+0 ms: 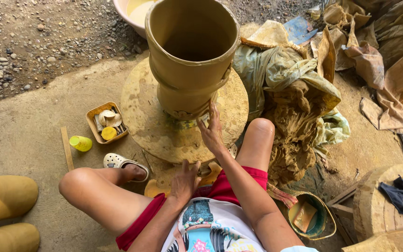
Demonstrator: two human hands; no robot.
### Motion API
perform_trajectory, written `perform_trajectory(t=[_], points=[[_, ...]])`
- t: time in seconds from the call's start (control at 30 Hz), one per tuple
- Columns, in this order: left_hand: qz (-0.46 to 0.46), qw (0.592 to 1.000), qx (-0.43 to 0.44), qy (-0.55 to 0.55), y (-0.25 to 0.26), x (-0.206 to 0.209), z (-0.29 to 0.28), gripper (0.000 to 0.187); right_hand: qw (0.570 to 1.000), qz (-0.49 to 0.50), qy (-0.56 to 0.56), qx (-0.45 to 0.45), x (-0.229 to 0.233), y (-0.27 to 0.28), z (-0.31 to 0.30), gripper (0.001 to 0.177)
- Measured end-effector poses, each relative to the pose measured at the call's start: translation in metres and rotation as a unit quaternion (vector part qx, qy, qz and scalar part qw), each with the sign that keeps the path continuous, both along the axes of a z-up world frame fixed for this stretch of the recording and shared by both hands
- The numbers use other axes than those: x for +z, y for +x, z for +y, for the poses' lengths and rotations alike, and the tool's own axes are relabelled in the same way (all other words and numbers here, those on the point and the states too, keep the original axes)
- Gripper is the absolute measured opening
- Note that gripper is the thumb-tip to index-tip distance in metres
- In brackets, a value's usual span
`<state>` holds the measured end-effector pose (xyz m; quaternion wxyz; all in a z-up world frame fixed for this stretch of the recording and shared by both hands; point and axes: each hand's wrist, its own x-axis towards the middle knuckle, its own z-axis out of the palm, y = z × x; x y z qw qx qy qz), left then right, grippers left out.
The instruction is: The person attaches clay pieces to the exterior of a cylindrical clay vessel on a manual wheel and uses a wooden tool to refine a clay coil.
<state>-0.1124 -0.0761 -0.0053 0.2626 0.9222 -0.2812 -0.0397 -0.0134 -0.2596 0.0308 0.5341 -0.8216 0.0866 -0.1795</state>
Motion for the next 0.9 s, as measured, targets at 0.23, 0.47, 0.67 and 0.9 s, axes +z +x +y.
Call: perform_trajectory(t=[0.23, 0.47, 0.67, 0.9], points=[[0.041, 0.986, -0.066, -0.148, -0.004, -0.028, 0.013, 0.024, 0.989, -0.083, -0.109, -0.051, -0.017, 0.01, -0.006, 0.083], [0.044, 0.977, -0.046, -0.202, 0.005, -0.018, 0.016, 0.019, 0.97, -0.195, 0.071, -0.129, 0.063, -0.014, -0.004, 0.04], [0.057, 0.983, -0.052, -0.166, 0.004, -0.015, 0.007, 0.021, 0.891, -0.358, -0.276, 0.054, 0.244, -0.062, 0.007, 0.028], [0.049, 0.978, -0.041, -0.2, 0.006, -0.007, 0.011, 0.022, 0.878, -0.474, -0.03, -0.067, 0.261, -0.005, -0.059, 0.033]])
